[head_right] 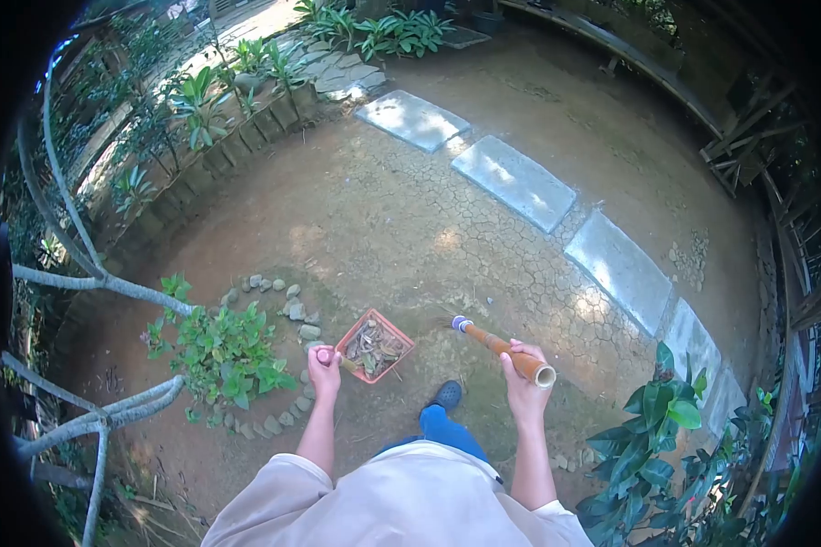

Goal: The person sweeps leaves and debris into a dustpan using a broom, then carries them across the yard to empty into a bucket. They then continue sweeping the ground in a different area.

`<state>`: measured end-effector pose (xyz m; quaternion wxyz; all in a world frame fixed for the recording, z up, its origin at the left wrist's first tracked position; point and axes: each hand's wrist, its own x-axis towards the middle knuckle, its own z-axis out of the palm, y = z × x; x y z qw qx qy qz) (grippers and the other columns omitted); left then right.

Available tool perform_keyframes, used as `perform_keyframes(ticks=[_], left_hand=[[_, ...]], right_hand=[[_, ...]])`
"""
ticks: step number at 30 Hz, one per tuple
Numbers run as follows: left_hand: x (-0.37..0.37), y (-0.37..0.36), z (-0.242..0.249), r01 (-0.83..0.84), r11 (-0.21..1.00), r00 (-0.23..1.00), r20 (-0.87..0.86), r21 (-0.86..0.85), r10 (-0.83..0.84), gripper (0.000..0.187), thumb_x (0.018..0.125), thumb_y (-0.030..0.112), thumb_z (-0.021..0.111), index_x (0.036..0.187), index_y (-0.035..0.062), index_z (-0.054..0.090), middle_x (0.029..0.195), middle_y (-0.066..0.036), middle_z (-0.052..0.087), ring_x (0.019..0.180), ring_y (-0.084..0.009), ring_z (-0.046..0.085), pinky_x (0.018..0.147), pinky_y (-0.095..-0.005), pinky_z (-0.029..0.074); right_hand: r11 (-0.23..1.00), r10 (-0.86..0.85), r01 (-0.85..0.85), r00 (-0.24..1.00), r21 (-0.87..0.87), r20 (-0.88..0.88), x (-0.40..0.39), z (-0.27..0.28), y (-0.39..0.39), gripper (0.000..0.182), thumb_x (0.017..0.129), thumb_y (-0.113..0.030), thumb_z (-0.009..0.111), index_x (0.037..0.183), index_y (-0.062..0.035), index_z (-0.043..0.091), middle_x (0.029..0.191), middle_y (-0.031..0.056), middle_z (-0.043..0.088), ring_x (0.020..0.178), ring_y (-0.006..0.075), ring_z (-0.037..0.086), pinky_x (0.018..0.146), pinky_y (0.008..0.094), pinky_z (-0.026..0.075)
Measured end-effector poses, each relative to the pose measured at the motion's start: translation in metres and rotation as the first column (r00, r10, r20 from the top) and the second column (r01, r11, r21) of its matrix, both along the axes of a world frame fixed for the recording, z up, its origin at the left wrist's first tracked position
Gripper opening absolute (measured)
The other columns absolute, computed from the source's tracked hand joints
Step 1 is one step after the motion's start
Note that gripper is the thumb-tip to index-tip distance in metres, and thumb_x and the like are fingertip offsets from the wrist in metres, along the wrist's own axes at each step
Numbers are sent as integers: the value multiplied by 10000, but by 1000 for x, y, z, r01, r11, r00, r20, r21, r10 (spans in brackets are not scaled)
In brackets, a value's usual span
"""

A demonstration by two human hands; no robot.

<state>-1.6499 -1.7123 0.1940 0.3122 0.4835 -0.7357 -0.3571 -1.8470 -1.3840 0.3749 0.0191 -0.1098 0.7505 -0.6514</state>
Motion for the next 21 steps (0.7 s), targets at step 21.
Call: perform_keyframes(ticks=[21], left_hand=[[-368,-141,93,394,916,827,-463,76,-318,364,856,-76,694,1165,36,537,1096,-66,632,850,-121,657,719,-252,564]], right_hand=[[975,-222,222,975,26,-16,-282,0,-74,230,859,31,738,1036,-31,605,1124,102,653,1092,179,623,932,332,536]])
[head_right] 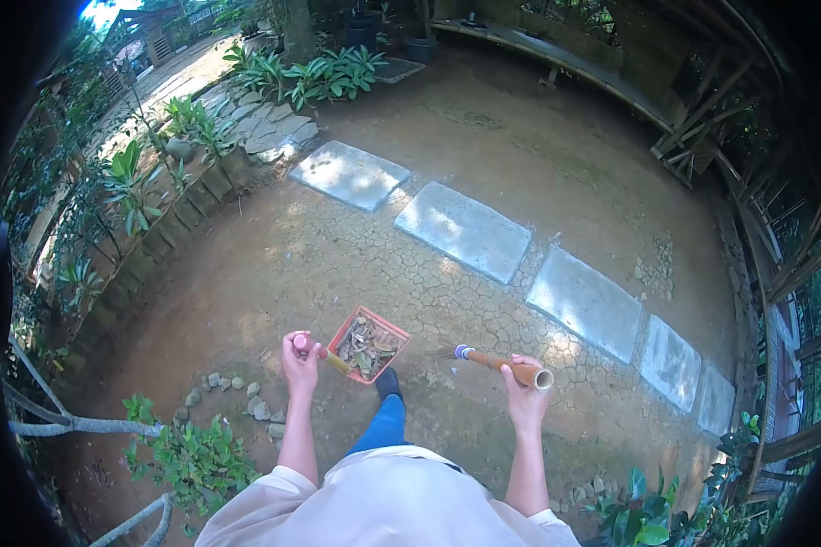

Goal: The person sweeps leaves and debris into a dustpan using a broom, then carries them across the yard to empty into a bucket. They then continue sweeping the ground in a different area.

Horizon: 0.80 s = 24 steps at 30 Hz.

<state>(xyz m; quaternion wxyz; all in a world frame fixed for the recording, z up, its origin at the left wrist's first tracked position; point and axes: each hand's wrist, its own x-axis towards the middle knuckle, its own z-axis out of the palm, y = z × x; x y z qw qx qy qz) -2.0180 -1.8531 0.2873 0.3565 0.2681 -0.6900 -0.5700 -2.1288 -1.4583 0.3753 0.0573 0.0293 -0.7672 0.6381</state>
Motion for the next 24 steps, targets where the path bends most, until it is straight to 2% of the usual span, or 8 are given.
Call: perform_keyframes(ticks=[6,9,12,13,16,18,21,24], left_hand=[[-107,-61,9,13,997,999,48,-71,-9,386,820,-23,753,1144,49,557,1095,-77,681,907,-146,674,767,-291,563],[-157,-92,10,44,993,997,71,-113,-36,376,817,8,765,1135,55,570,1087,-76,698,945,-171,684,806,-306,557],[-194,-111,13,91,994,991,103,-55,-85,369,821,25,764,1137,61,578,1087,-85,708,972,-183,690,833,-316,547],[-211,-119,18,105,993,989,105,-45,-100,369,821,24,763,1138,62,578,1088,-87,709,979,-184,690,837,-317,545],[-252,-135,36,130,960,976,201,-248,-80,365,823,24,760,1138,57,580,1090,-94,708,997,-187,690,847,-318,540],[-282,-148,32,128,969,983,160,-213,-94,368,822,15,758,1142,57,580,1099,-96,707,1004,-193,690,850,-319,540],[-334,-168,23,132,981,987,109,-145,-117,372,820,-2,755,1144,51,580,1104,-101,703,1007,-198,688,863,-319,539],[-389,-191,13,131,984,985,130,-123,-115,385,813,-18,757,1148,42,577,1102,-104,697,1008,-196,683,874,-318,539]], right_hand=[[993,-21,27,998,119,-51,-96,24,-57,247,850,38,740,1027,-42,587,1092,85,649,1058,178,629,957,330,503],[995,-64,67,997,73,-49,-144,20,-83,251,847,43,739,1028,-41,587,1094,86,648,1061,179,628,953,335,505],[979,-93,112,989,170,-116,-176,26,-105,228,844,48,738,1015,-21,605,1087,101,669,1065,189,640,938,331,526],[984,-107,121,988,127,-115,-188,25,-114,229,843,49,738,1018,-20,606,1088,99,668,1061,190,640,938,330,525],[984,-156,163,983,75,-95,-223,23,-129,232,848,55,729,1024,-22,599,1091,96,658,1061,195,636,952,330,513],[973,-182,189,982,132,-59,-248,28,-139,233,858,65,713,1028,-29,584,1094,96,644,1077,199,628,979,331,495],[982,-185,186,981,27,-53,-300,12,-148,234,855,73,710,1023,-33,587,1092,96,645,1076,197,628,980,334,493],[983,-178,180,983,33,-40,-364,2,-157,236,847,77,713,1013,-38,590,1084,91,648,1065,195,629,977,334,494]])
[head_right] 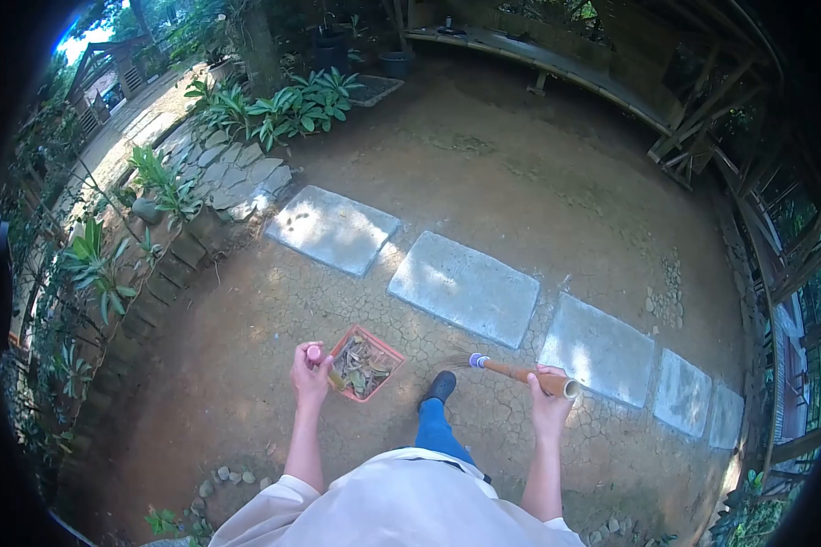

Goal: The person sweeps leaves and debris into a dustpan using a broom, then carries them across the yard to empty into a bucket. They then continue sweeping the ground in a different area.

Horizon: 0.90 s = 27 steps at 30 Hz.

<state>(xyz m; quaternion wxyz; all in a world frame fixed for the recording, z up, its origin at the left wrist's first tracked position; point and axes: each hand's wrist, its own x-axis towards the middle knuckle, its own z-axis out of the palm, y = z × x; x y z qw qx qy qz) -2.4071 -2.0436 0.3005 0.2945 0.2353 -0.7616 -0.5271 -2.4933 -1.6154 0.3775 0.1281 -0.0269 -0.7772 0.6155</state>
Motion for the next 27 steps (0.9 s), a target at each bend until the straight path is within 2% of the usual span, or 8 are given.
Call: perform_keyframes(ticks=[4,7,8,12,15,20,23,27], left_hand=[[-87,-32,-14,-36,999,999,-22,-4,36,403,799,-31,766,1149,36,577,1090,-91,684,997,-170,670,867,-311,544],[-149,-48,-10,-88,995,994,-59,50,91,417,786,-53,769,1148,44,584,1091,-70,674,978,-149,662,860,-306,545],[-169,-53,-7,-97,993,994,-38,73,100,437,786,-84,755,1161,37,567,1126,-73,651,1012,-148,642,895,-302,536],[-248,-70,4,-120,982,983,-122,149,139,464,807,-119,716,1199,16,508,1213,-113,596,1113,-179,601,969,-314,515],[-314,-82,7,-190,969,970,-124,158,210,465,810,-120,716,1200,19,504,1212,-110,595,1104,-181,606,970,-315,518],[-443,-109,6,-152,967,970,-156,205,186,454,811,-126,717,1188,17,508,1211,-110,591,1130,-184,592,965,-314,520],[-530,-134,-11,-127,967,972,-166,220,165,453,810,-126,718,1185,14,506,1207,-114,590,1133,-189,594,965,-318,520],[-668,-175,-20,-94,968,972,-188,233,140,452,807,-126,721,1179,10,503,1200,-121,593,1134,-200,601,972,-323,518]], right_hand=[[999,35,-34,999,-22,40,-104,-14,-14,231,834,69,728,995,-41,603,1056,78,661,1037,181,631,944,331,500],[995,99,-100,994,28,36,-189,-12,-27,226,815,66,747,981,-21,620,1041,90,673,1007,168,640,900,325,526],[993,111,-110,993,-29,35,-217,-10,-35,229,809,63,752,982,-17,626,1025,95,683,997,155,639,885,321,527],[992,122,-123,990,15,69,-315,3,-55,233,818,52,756,984,-38,618,1041,70,673,1001,164,634,906,321,508],[991,133,-133,990,-11,45,-386,6,-68,236,820,55,752,986,-33,609,1067,78,668,1014,164,630,909,317,511],[991,109,-104,992,-81,57,-504,-5,-90,283,816,70,747,1024,-34,585,1079,88,660,1039,170,624,919,315,517],[991,132,-131,990,-39,45,-579,-8,-114,331,794,89,752,1044,-37,574,1085,93,661,1042,176,630,925,317,518],[993,69,-76,995,86,78,-688,4,-141,356,760,114,755,1026,-41,577,1083,94,667,1044,186,641,928,332,520]])
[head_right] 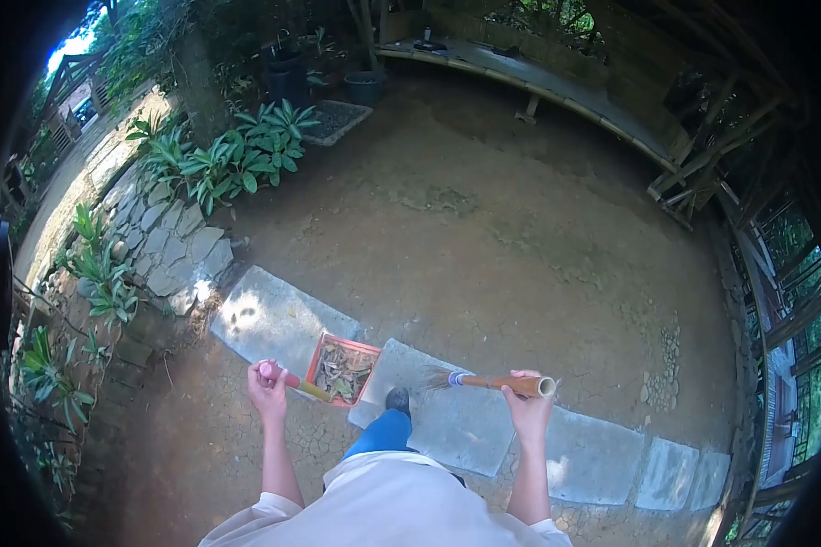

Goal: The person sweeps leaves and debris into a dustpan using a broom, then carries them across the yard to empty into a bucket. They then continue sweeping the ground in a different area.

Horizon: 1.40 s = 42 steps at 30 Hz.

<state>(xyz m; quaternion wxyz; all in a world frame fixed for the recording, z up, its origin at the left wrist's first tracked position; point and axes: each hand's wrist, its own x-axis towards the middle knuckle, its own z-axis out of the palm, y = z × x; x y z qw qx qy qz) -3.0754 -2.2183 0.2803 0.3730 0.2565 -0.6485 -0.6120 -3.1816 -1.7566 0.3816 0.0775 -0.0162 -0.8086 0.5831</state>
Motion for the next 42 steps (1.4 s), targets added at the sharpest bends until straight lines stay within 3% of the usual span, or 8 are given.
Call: perform_keyframes(ticks=[5,8,15,21,25,29,34,42], left_hand=[[-132,-27,40,60,998,997,53,6,-61,435,804,-117,728,1160,8,513,1191,-125,601,1139,-205,605,976,-326,519],[-201,-43,60,107,994,992,74,-36,-104,424,802,-105,737,1149,8,522,1191,-127,614,1127,-205,615,970,-326,527],[-347,-68,65,98,994,994,61,-51,-95,436,784,-82,773,1139,12,537,1178,-116,638,1103,-191,629,941,-320,546],[-481,-85,62,72,996,995,66,-52,-68,453,772,-81,787,1140,17,542,1150,-95,642,1094,-177,630,922,-304,554],[-568,-96,53,13,993,998,59,-115,-6,443,781,-98,772,1140,18,539,1137,-102,640,1070,-169,632,923,-299,549],[-655,-119,54,-78,997,997,25,-28,78,435,789,-108,759,1141,21,537,1141,-107,631,1076,-169,626,952,-301,526],[-746,-152,53,-136,982,988,50,-135,143,440,791,-118,744,1149,29,534,1160,-105,621,1091,-183,626,965,-311,521],[-952,-246,20,-138,988,985,98,-67,144,381,819,-87,740,1140,3,554,1134,-97,646,1083,-171,638,928,-309,558]], right_hand=[[992,-105,108,994,70,-38,-110,38,-19,334,747,113,758,1004,-39,607,1059,85,685,1011,180,662,880,353,569],[979,-198,197,980,49,17,-154,62,-33,352,755,116,751,1015,-49,579,1077,87,670,1048,190,636,953,351,504],[951,-309,308,951,-34,-27,-280,33,-51,353,772,149,720,1034,-43,583,1107,89,653,1080,188,622,974,355,503],[967,-254,254,965,-6,-68,-447,-9,-66,341,753,122,755,1026,-17,604,1102,106,675,1041,206,660,911,378,565],[981,-177,179,984,74,-24,-569,-31,-78,344,744,131,758,1018,-20,613,1075,93,685,1018,184,663,906,354,555],[994,-106,106,994,-1,-14,-695,-13,-118,360,750,140,751,1028,-32,601,1058,80,681,1022,167,655,930,337,532],[996,-32,33,999,-83,17,-811,-8,-162,348,770,148,730,1036,-27,589,1100,94,668,1043,185,650,929,351,540],[998,-35,33,999,-52,-28,-1013,-23,-262,339,777,138,735,1042,-17,592,1114,109,669,1066,197,651,927,369,564]])
